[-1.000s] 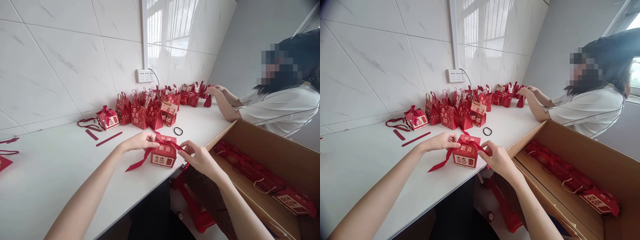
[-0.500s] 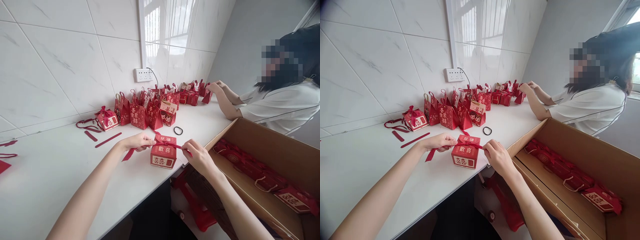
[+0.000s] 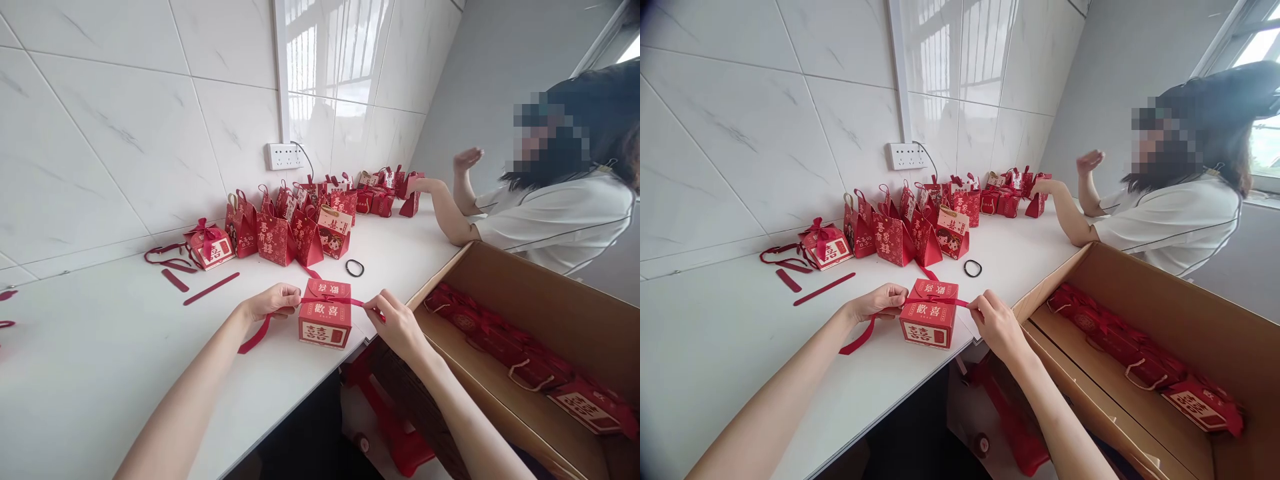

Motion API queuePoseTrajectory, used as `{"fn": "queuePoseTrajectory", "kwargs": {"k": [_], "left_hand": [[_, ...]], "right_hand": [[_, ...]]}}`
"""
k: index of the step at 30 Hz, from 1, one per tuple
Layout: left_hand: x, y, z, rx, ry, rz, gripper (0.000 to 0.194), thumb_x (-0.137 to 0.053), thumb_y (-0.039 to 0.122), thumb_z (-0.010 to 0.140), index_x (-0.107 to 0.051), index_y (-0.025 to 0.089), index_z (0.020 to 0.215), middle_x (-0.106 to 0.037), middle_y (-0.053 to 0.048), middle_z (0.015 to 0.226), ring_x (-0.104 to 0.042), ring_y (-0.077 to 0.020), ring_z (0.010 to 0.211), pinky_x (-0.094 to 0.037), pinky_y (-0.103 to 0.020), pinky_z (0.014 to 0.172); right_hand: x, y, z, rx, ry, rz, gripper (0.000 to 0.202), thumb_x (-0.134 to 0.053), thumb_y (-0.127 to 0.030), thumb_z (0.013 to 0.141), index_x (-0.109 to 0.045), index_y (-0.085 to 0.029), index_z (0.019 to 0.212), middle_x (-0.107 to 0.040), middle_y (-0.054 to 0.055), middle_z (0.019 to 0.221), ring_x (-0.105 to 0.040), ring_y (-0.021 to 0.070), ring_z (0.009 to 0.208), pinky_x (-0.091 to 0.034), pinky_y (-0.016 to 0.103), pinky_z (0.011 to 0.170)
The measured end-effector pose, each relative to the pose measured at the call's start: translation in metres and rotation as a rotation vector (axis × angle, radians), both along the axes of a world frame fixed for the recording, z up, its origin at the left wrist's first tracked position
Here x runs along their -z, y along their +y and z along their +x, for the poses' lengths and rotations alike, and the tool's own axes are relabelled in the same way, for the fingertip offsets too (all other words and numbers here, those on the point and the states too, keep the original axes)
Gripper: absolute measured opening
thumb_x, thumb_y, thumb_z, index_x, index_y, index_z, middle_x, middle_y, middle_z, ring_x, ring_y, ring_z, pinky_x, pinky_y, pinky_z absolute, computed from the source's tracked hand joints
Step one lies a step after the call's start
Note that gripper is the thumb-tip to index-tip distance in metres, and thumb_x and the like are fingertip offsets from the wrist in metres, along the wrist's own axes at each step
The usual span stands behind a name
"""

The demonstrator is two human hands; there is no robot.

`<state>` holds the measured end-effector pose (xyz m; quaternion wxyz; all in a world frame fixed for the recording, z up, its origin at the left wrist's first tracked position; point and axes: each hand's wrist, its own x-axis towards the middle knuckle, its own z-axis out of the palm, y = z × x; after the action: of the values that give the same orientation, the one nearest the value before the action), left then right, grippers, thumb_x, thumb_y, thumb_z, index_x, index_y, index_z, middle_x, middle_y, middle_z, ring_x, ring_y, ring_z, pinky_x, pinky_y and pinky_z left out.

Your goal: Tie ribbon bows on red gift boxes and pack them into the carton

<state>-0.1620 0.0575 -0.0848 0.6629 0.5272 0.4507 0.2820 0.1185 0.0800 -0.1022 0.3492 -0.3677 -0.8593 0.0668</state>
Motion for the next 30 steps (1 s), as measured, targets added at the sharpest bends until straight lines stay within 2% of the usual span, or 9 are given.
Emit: {"fn": "queuePoseTrajectory", "kwargs": {"k": [5, 7, 9, 11, 14, 21, 24, 27, 30], "left_hand": [[-0.007, -0.012, 0.005, -0.028, -0.002, 0.007, 0.052, -0.068, 0.06, 0.065, -0.039, 0.017, 0.061, -0.035, 0.008, 0.051, -0.019, -0.0004, 0.039, -0.013, -0.016, 0.036], [-0.011, -0.017, 0.007, -0.029, 0.002, 0.005, 0.046, -0.066, 0.058, 0.069, -0.044, 0.017, 0.065, -0.037, 0.008, 0.049, -0.026, -0.0016, 0.036, -0.021, -0.016, 0.034], [-0.016, -0.02, 0.009, -0.019, 0.013, -0.005, 0.041, -0.064, 0.055, 0.072, -0.051, 0.016, 0.071, -0.046, 0.006, 0.05, -0.038, -0.0046, 0.038, -0.032, -0.019, 0.037], [-0.021, -0.019, 0.009, -0.007, 0.021, -0.014, 0.042, -0.061, 0.056, 0.074, -0.057, 0.014, 0.076, -0.057, 0.0, 0.06, -0.05, -0.0085, 0.046, -0.042, -0.023, 0.045], [-0.031, -0.014, 0.008, 0.028, 0.098, -0.014, 0.044, -0.061, 0.056, 0.073, -0.058, 0.012, 0.071, -0.062, -0.004, 0.066, -0.057, -0.0121, 0.055, -0.047, -0.025, 0.053], [-0.069, -0.008, 0.008, 0.145, 0.553, 0.151, 0.03, -0.068, 0.043, 0.068, -0.053, 0.017, 0.07, -0.06, 0.001, 0.066, -0.057, -0.0126, 0.061, -0.044, -0.024, 0.059], [-0.082, -0.011, 0.016, 0.118, 0.767, 0.26, 0.027, -0.068, 0.037, 0.064, -0.056, 0.019, 0.08, -0.062, 0.0, 0.076, -0.058, -0.0131, 0.064, -0.042, -0.022, 0.057], [-0.088, -0.016, 0.023, 0.085, 0.867, 0.268, 0.026, -0.064, 0.036, 0.065, -0.053, 0.021, 0.084, -0.06, 0.003, 0.074, -0.055, -0.0114, 0.054, -0.037, -0.021, 0.05], [-0.087, -0.02, 0.025, 0.041, 0.88, 0.354, 0.014, -0.053, 0.034, 0.073, -0.054, 0.02, 0.074, -0.058, 0.003, 0.067, -0.052, -0.0102, 0.05, -0.032, -0.021, 0.047]], "right_hand": [[-0.012, 0.0, 0.005, -0.16, 0.064, -0.395, 0.009, -0.051, -0.02, 0.079, -0.058, -0.021, 0.074, -0.059, 0.004, 0.084, -0.058, 0.0158, 0.074, -0.047, 0.029, 0.071], [-0.021, 0.002, 0.006, -0.27, 0.166, -0.587, 0.009, -0.053, -0.026, 0.078, -0.06, -0.02, 0.078, -0.061, 0.005, 0.093, -0.059, 0.0182, 0.089, -0.046, 0.032, 0.082], [-0.026, 0.006, 0.002, -0.287, 0.344, -0.772, 0.023, -0.052, -0.04, 0.081, -0.059, -0.019, 0.081, -0.061, 0.006, 0.097, -0.058, 0.0198, 0.097, -0.046, 0.034, 0.086], [-0.027, 0.011, -0.007, -0.205, 0.457, -0.955, 0.038, -0.049, -0.055, 0.081, -0.056, -0.017, 0.077, -0.062, 0.007, 0.09, -0.061, 0.0198, 0.09, -0.048, 0.033, 0.082], [-0.024, 0.015, -0.022, -0.128, 0.427, -1.173, 0.052, -0.049, -0.068, 0.075, -0.053, -0.016, 0.072, -0.062, 0.005, 0.075, -0.062, 0.0167, 0.068, -0.049, 0.031, 0.069], [-0.027, 0.011, -0.023, -0.339, 0.298, -1.19, 0.05, -0.06, -0.064, 0.071, -0.055, -0.014, 0.07, -0.058, 0.0, 0.064, -0.051, 0.0083, 0.052, -0.037, 0.023, 0.052], [-0.03, 0.009, -0.02, -0.342, 0.326, -1.197, 0.049, -0.06, -0.064, 0.07, -0.053, -0.016, 0.069, -0.049, -0.005, 0.053, -0.043, 0.0061, 0.046, -0.035, 0.022, 0.051], [-0.03, 0.009, -0.02, -0.341, 0.353, -1.226, 0.049, -0.059, -0.065, 0.071, -0.049, -0.017, 0.067, -0.036, -0.01, 0.046, -0.027, 0.0032, 0.04, -0.032, 0.022, 0.047], [-0.03, 0.01, -0.021, -0.36, 0.335, -1.2, 0.049, -0.059, -0.064, 0.072, -0.048, -0.017, 0.064, -0.033, -0.01, 0.046, -0.029, 0.004, 0.042, -0.026, 0.021, 0.046]]}}
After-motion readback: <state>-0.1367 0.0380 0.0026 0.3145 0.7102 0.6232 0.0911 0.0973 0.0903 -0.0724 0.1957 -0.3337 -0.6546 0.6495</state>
